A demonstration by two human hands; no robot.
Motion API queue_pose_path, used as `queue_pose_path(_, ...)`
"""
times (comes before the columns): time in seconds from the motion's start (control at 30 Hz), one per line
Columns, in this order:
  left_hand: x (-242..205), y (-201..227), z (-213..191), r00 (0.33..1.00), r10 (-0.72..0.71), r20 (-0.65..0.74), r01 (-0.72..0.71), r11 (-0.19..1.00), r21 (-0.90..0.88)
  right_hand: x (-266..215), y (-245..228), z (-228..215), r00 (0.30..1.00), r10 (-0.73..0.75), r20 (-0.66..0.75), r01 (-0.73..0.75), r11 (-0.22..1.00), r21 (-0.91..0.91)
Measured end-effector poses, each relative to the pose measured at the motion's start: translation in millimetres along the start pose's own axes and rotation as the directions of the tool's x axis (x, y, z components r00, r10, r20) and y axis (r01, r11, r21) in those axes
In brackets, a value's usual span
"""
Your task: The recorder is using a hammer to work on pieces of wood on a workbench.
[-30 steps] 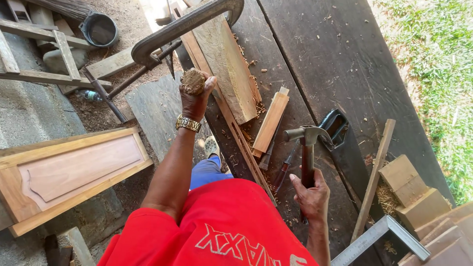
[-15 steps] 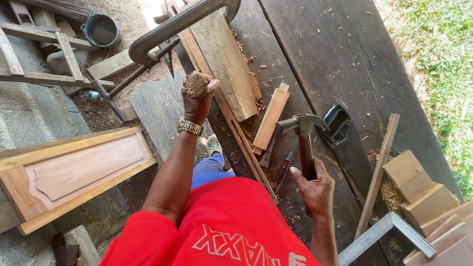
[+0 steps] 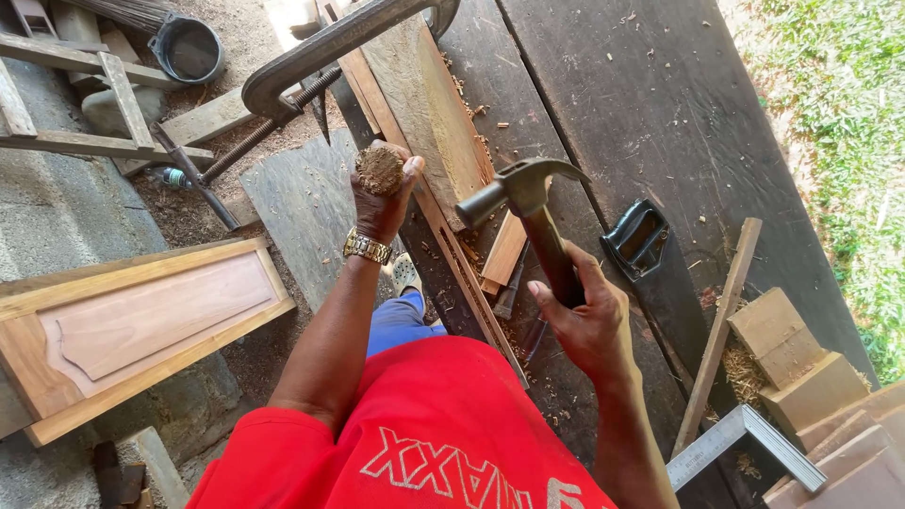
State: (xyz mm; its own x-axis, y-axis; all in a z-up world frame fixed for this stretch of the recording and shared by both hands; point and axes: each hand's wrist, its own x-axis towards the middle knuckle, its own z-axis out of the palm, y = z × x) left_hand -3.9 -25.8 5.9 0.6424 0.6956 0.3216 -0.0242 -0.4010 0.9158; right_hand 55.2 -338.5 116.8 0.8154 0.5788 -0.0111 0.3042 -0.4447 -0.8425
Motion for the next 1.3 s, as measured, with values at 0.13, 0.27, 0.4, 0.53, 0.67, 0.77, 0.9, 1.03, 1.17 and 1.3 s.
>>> queue_pose_path(0.13, -4.1, -6.5, 3.5, 1.0, -0.004, 0.001, 0.004, 1.0, 0.027, 15.7, -29.9, -6.1, 0.982, -0.191, 0.016, 0.191, 0.981, -0.016)
queue_pose_path(0.27, -21.4, -102.0, 14.4, 0.903, -0.428, 0.047, 0.369, 0.714, -0.595, 28.2, -55.4, -8.7, 0.96, -0.279, 0.03, 0.28, 0.959, -0.05)
queue_pose_path(0.4, -27.8, -121.5, 21.1, 0.793, -0.534, 0.293, 0.438, 0.165, -0.884, 42.1, -81.2, -11.6, 0.858, -0.514, 0.003, 0.513, 0.857, -0.053)
queue_pose_path(0.53, -31.3, -122.1, 28.7, 0.916, -0.303, 0.263, 0.38, 0.451, -0.807, 57.3, -94.1, -0.6, 0.724, -0.69, -0.03, 0.69, 0.724, -0.012)
queue_pose_path(0.67, -31.8, -118.9, 31.2, 0.956, -0.129, 0.263, 0.285, 0.614, -0.736, 72.1, -49.8, 36.2, 0.726, -0.687, 0.036, 0.688, 0.722, -0.076)
queue_pose_path(0.77, -29.4, -106.6, 28.2, 0.972, -0.071, 0.226, 0.191, 0.801, -0.567, 73.6, -40.9, 45.1, 0.848, -0.486, 0.211, 0.526, 0.821, -0.222)
queue_pose_path(0.9, -47.6, -142.0, 20.6, 0.989, 0.065, 0.135, -0.1, 0.957, 0.271, 62.6, -61.4, 30.0, 0.919, -0.233, 0.317, 0.352, 0.849, -0.395)
queue_pose_path(1.03, -50.2, -177.0, 28.9, 0.932, 0.256, 0.256, -0.36, 0.71, 0.604, 58.4, -76.7, 19.7, 0.847, -0.514, 0.138, 0.531, 0.805, -0.264)
queue_pose_path(1.17, -35.5, -103.2, 18.1, 0.985, 0.068, 0.158, -0.13, 0.894, 0.429, 60.0, -61.3, 36.5, 0.79, -0.61, 0.055, 0.609, 0.773, -0.175)
queue_pose_path(1.3, -21.9, -55.6, 16.2, 0.994, -0.077, 0.083, 0.052, 0.962, 0.269, 62.6, -52.8, 46.4, 0.914, -0.342, 0.217, 0.401, 0.84, -0.366)
